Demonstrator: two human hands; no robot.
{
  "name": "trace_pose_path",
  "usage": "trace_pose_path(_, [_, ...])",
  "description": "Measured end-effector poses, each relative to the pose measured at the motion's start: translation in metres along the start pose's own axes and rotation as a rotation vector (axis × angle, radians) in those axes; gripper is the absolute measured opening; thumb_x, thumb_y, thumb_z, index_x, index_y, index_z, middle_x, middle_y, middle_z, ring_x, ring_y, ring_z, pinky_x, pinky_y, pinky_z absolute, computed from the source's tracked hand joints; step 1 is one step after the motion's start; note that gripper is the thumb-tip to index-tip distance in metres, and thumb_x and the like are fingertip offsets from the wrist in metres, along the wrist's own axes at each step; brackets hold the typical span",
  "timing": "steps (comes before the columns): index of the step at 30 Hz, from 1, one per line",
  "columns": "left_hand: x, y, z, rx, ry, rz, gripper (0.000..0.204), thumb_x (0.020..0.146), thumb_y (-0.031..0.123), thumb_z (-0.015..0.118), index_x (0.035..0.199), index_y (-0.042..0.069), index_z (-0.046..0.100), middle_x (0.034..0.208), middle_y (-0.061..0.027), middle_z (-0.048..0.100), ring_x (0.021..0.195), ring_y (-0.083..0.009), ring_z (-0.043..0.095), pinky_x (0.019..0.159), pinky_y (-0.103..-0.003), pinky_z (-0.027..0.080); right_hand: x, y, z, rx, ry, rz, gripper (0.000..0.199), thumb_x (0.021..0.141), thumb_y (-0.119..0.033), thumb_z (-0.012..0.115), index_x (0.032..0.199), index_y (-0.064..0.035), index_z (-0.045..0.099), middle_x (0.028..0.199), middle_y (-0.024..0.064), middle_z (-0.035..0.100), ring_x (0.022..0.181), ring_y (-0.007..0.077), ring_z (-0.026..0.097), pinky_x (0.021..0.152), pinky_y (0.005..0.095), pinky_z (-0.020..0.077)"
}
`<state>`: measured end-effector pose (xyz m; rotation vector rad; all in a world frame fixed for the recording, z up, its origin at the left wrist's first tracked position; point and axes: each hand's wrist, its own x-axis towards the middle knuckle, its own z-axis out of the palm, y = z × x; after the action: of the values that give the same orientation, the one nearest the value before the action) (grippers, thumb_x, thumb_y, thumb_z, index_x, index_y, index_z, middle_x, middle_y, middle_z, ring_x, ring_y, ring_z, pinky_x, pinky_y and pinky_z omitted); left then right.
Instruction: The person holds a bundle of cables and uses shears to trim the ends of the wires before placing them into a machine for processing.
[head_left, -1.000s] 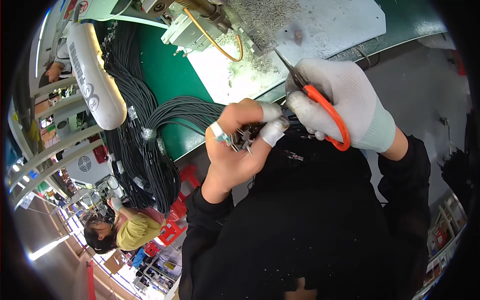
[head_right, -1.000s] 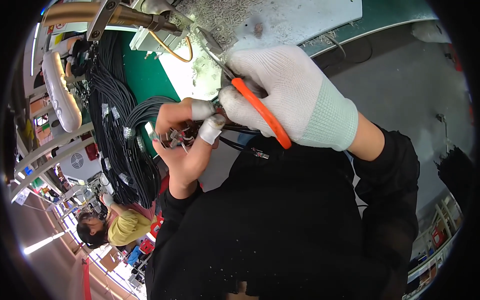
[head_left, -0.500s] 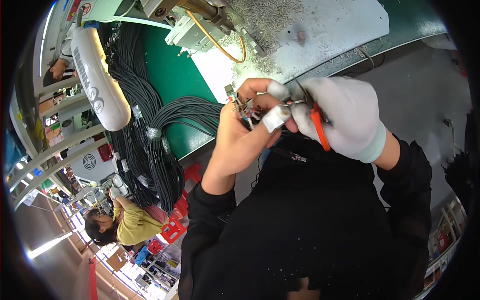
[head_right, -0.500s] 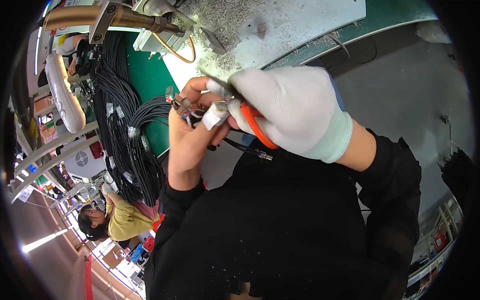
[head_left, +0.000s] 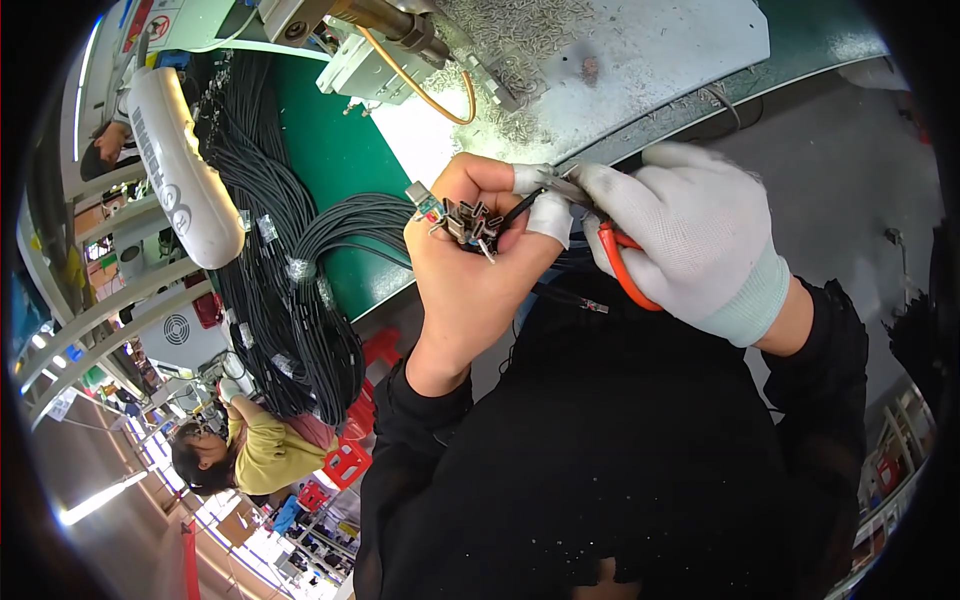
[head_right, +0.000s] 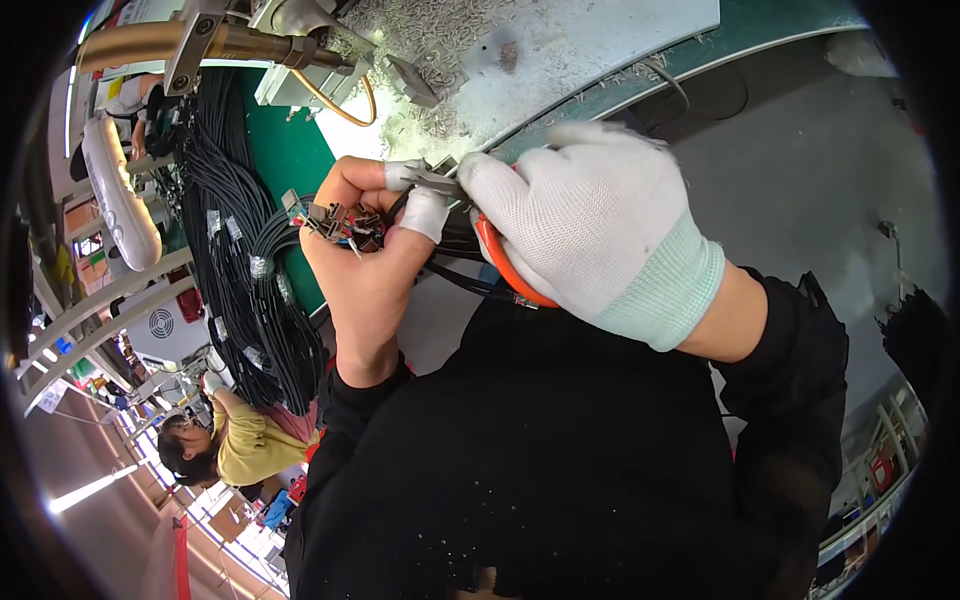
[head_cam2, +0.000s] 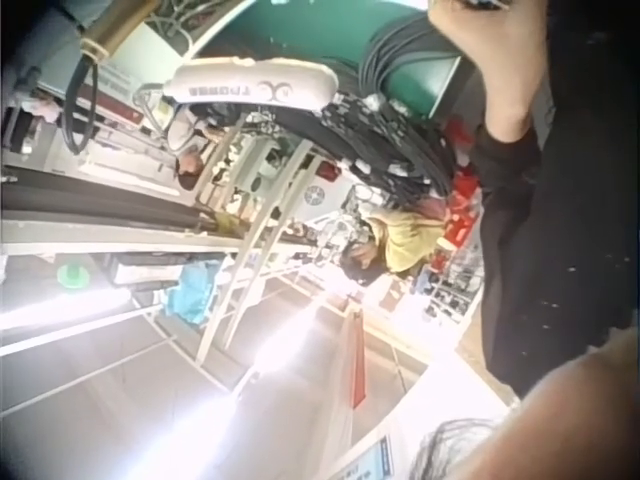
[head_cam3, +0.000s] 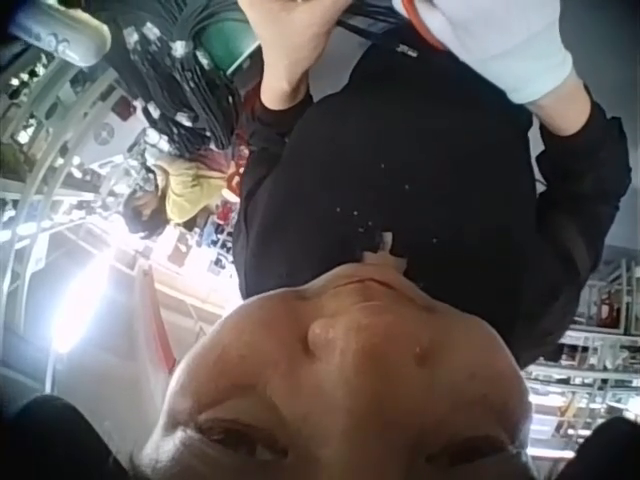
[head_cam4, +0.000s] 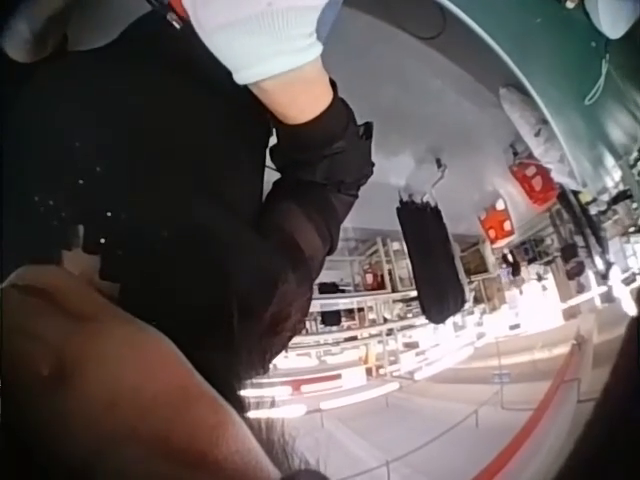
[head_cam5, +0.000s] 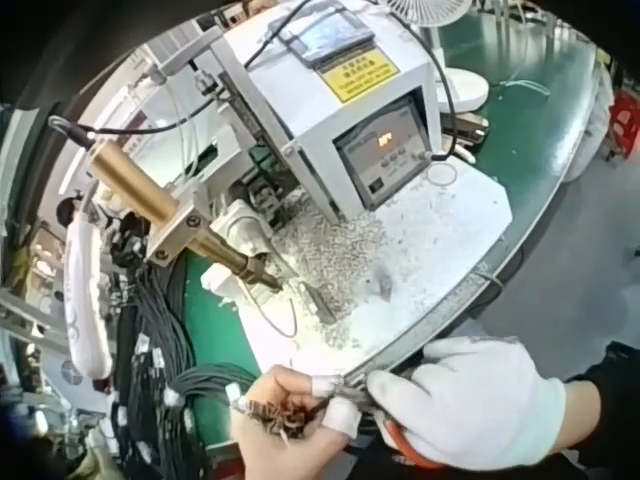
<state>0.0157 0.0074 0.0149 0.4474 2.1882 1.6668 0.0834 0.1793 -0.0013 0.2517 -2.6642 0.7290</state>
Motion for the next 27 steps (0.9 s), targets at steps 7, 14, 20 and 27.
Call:
trace_pose_path(7, [-0.001, -0.019, 0.005, 0.043, 0.036, 0.287, 0.023, 0.082, -0.008, 0.062, 0.102, -0.001, 0.053, 0.073, 0.0008, 0.059, 0.063, -0.0009, 0.049, 0.055, -0.017, 0.036, 0.000, -0.001, -0.010, 0.595, -0.233, 0.290, 0.014, 0.078, -0.015, 0.068, 0.084, -0.0056, 0.059, 0.057, 0.0113, 0.052, 0.053, 0.0288, 0.057, 0.049, 0.0355, 0.0445])
trace_pose_path(14, [-0.003, -0.013, -0.001, 0.056, -0.098, 0.244, 0.019, 0.079, -0.005, 0.067, 0.093, 0.001, 0.056, 0.067, 0.0036, 0.058, 0.058, 0.0010, 0.045, 0.054, -0.016, 0.035, -0.007, -0.006, 0.003, 0.742, -0.176, 0.339, 0.014, 0.077, -0.015, 0.069, 0.082, -0.0056, 0.059, 0.057, 0.0112, 0.052, 0.051, 0.0292, 0.056, 0.048, 0.0358, 0.0428])
trace_pose_path(20, [0.000, -0.009, 0.001, -0.123, 0.041, 0.022, 0.017, 0.080, -0.006, 0.067, 0.091, 0.000, 0.056, 0.069, 0.0018, 0.061, 0.060, 0.0009, 0.049, 0.054, -0.017, 0.039, 0.001, 0.004, 0.021, 0.237, 0.136, 0.041, 0.014, 0.076, -0.015, 0.070, 0.083, -0.0063, 0.060, 0.057, 0.0091, 0.053, 0.050, 0.0262, 0.056, 0.047, 0.0339, 0.0425])
trace_pose_path(27, [0.009, -0.013, -0.001, -0.216, 0.014, -0.117, 0.015, 0.080, -0.006, 0.067, 0.090, -0.002, 0.057, 0.070, 0.0002, 0.061, 0.061, -0.0004, 0.051, 0.054, -0.017, 0.040, 0.003, -0.001, 0.010, 0.561, -0.059, 0.232, 0.012, 0.078, -0.012, 0.066, 0.085, -0.0035, 0.061, 0.058, 0.0096, 0.055, 0.050, 0.0234, 0.057, 0.047, 0.0308, 0.0430])
